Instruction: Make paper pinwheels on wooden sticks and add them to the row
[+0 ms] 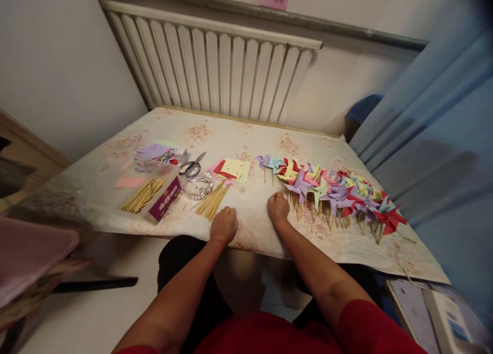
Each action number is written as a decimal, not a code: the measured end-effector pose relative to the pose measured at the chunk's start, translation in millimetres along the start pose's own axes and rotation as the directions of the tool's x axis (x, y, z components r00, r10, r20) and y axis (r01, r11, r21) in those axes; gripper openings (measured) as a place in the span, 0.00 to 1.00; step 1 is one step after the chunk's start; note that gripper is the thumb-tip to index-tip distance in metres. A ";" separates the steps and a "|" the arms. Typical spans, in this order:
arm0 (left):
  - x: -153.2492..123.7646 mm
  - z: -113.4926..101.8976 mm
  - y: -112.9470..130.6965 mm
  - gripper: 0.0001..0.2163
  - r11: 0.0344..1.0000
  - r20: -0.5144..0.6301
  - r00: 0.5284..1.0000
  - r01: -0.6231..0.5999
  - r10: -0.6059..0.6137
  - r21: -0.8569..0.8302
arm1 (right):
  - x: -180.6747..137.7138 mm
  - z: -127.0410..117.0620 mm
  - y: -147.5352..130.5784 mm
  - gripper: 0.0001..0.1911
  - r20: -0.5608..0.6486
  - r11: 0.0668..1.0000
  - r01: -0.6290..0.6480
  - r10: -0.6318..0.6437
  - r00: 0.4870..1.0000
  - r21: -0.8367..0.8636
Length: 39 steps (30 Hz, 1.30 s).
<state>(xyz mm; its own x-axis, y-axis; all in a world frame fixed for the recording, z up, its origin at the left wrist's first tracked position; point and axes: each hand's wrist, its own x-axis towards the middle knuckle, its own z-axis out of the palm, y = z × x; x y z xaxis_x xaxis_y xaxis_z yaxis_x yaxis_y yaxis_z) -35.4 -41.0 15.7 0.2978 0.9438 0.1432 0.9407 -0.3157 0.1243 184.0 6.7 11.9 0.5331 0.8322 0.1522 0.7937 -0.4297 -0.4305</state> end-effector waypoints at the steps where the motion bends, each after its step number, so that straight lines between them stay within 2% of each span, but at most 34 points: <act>1: -0.1 -0.1 0.2 0.11 1.000 -0.002 1.000 0.002 -0.002 0.003 | -6.5 -1.1 3.3 0.09 0.000 0.999 0.037 -0.037 0.999 0.005; 12: -2.0 -5.3 2.8 0.11 0.999 0.000 0.999 0.041 -0.041 0.007 | -64.0 -13.1 25.3 0.07 0.016 0.969 0.246 -0.246 0.969 0.001; 18: -2.9 -4.9 2.8 0.11 0.998 -0.007 0.998 0.069 -0.069 0.002 | -77.5 -16.0 28.2 0.07 0.073 0.910 0.409 -0.405 0.912 -0.069; 26: -2.6 -5.6 1.6 0.11 0.999 -0.031 0.998 0.051 -0.050 0.018 | -77.3 -17.2 25.3 0.08 0.100 0.892 0.428 -0.417 0.904 -0.149; 32: 8.4 -5.6 6.0 0.12 0.995 0.029 0.995 0.095 -0.094 -0.012 | -76.4 -13.7 22.8 0.06 0.101 0.887 0.432 -0.421 0.901 -0.161; 39: 31.6 -0.1 11.7 0.12 0.997 0.014 0.998 -0.063 0.064 -0.039 | -71.4 -9.7 18.8 0.07 0.098 0.874 0.458 -0.448 0.889 -0.161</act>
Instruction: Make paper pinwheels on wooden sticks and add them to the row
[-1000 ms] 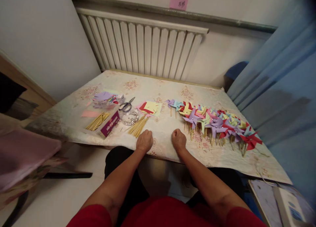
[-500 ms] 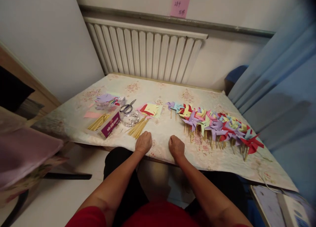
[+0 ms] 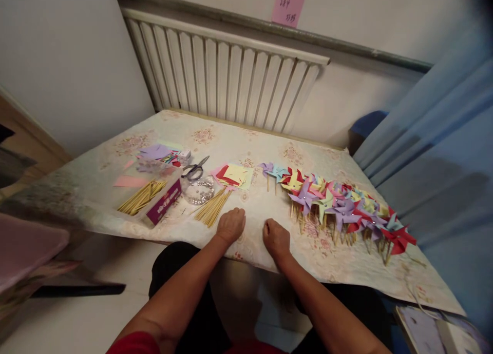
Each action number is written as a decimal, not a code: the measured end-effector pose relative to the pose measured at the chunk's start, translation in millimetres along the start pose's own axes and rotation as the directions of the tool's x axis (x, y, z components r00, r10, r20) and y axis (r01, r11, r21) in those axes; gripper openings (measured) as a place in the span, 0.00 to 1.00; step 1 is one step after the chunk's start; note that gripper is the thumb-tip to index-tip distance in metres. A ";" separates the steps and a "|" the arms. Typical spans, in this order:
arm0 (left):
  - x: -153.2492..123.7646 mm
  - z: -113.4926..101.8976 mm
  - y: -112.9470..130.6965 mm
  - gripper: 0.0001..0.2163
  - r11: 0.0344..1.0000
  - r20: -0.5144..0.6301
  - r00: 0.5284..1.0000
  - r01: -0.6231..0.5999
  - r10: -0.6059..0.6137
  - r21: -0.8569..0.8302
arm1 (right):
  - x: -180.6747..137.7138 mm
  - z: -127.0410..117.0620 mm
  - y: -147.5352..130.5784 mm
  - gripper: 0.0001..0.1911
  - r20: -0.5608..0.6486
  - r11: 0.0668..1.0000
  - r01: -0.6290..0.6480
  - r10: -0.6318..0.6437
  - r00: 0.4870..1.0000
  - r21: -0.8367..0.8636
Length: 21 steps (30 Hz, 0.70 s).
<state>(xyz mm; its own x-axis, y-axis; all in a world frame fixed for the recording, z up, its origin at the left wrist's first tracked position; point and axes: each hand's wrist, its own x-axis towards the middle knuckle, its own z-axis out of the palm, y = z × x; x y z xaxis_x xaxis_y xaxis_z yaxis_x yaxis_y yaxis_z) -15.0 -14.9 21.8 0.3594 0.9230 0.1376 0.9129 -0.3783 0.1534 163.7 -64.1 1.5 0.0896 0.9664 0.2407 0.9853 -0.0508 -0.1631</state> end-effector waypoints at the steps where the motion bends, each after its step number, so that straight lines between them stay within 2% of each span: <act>1: 3.2 0.7 -1.2 0.11 1.000 -0.001 1.000 -0.010 0.010 -0.015 | 1.5 0.4 -0.1 0.07 -0.004 1.000 0.002 -0.002 1.000 0.008; 7: 20.0 3.1 -11.3 0.10 0.988 0.006 1.000 0.027 -0.026 -0.155 | 17.8 5.9 -2.2 0.09 -0.046 0.994 0.011 -0.005 0.999 0.112; 13: 36.7 1.6 -8.3 0.08 0.945 0.035 0.998 0.068 -0.059 -0.321 | 41.9 12.1 -11.3 0.11 -0.069 0.974 -0.018 0.035 0.997 0.227; 18: 42.8 -5.7 -10.0 0.07 0.888 0.078 0.994 0.108 -0.081 -0.448 | 80.2 19.8 -24.0 0.11 -0.147 0.931 -0.041 0.100 0.984 0.363; 21: 44.2 -8.1 -12.4 0.08 0.859 0.076 0.993 0.118 -0.093 -0.497 | 111.4 21.8 -35.1 0.10 -0.209 0.914 0.010 0.082 0.974 0.406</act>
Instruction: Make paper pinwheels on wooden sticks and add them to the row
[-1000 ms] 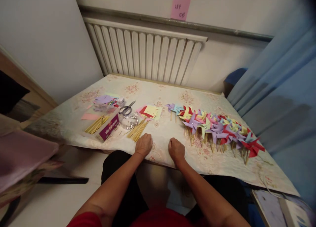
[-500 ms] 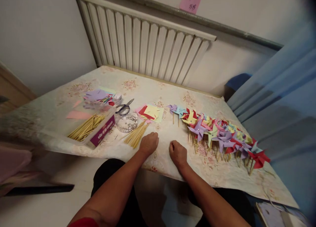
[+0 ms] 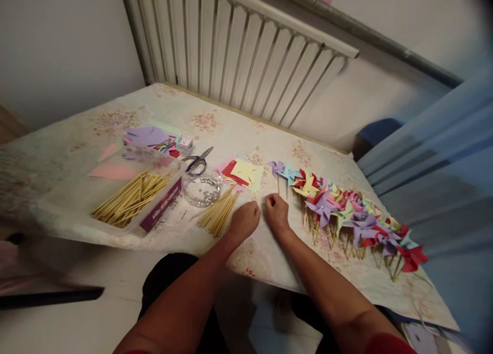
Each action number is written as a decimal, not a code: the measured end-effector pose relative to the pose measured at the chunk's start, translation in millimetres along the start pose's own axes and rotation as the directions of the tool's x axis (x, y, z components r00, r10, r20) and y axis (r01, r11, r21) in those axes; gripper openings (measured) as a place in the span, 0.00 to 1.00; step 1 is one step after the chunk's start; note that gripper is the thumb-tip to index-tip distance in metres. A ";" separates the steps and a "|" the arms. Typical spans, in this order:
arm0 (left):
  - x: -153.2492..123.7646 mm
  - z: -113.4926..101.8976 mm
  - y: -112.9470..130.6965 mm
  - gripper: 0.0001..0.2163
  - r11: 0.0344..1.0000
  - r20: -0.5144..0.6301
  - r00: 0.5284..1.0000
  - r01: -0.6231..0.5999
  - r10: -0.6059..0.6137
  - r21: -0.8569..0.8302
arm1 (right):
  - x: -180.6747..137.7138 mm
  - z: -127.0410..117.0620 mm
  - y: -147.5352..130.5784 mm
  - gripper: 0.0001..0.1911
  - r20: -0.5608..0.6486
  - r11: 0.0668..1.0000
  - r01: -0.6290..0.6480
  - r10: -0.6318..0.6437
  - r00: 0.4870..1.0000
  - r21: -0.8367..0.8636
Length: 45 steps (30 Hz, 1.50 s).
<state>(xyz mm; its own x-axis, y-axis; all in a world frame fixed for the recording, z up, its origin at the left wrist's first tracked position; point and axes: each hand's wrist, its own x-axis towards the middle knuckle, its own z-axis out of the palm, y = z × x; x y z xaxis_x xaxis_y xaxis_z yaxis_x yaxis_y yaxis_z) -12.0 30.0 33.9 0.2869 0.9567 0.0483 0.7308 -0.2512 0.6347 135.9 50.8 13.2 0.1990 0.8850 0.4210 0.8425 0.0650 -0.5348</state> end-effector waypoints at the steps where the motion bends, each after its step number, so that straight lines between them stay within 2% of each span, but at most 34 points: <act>1: 0.6 -0.4 -0.4 0.08 1.000 -0.005 1.000 0.001 -0.001 -0.020 | 9.7 3.6 -3.7 0.10 0.000 0.999 0.036 -0.036 0.999 -0.007; 4: 2.8 -0.1 -1.9 0.09 0.996 -0.012 1.000 0.012 -0.013 -0.084 | 35.3 11.9 -14.9 0.14 0.031 0.982 0.179 -0.177 0.984 -0.056; 6: 4.0 0.2 -2.8 0.09 0.992 -0.014 1.000 0.017 -0.019 -0.124 | 48.2 15.8 -20.7 0.18 0.097 0.954 0.285 -0.276 0.956 -0.095; 8: 4.8 0.3 -3.6 0.08 0.988 -0.014 1.000 0.017 -0.020 -0.154 | 57.6 19.4 -24.7 0.21 0.183 0.931 0.341 -0.316 0.931 -0.129; 13: 6.4 1.4 -4.9 0.08 0.981 -0.003 1.000 0.023 -0.024 -0.190 | 68.0 27.0 -30.3 0.22 0.330 0.905 0.374 -0.297 0.896 -0.202; 21: 6.4 0.6 -5.0 0.08 0.981 -0.006 1.000 0.017 -0.018 -0.193 | 71.4 34.7 -29.3 0.12 0.358 0.891 0.338 -0.222 0.907 -0.305; 31: 7.2 3.1 -6.5 0.08 0.986 -0.004 1.000 0.007 -0.008 -0.169 | 73.9 43.7 -24.6 0.11 0.214 0.926 0.247 -0.190 0.958 -0.285; 39: 7.0 0.2 -4.3 0.08 0.979 0.000 1.000 0.030 -0.031 -0.204 | 88.8 41.7 -28.6 0.10 0.060 0.980 0.116 -0.107 0.992 -0.160; 45: 7.8 -1.3 -3.8 0.08 0.955 -0.001 0.997 0.068 -0.072 -0.289 | 112.8 31.6 -33.7 0.11 -0.090 0.990 -0.068 0.058 0.994 -0.122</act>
<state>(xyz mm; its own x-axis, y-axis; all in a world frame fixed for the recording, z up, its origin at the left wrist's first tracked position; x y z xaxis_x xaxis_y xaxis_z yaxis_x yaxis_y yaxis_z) -13.3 38.7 32.8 0.2331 0.9724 0.0037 0.5384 -0.1323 0.8323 114.2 163.0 55.6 0.2914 0.8423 0.4534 0.8815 -0.0523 -0.4693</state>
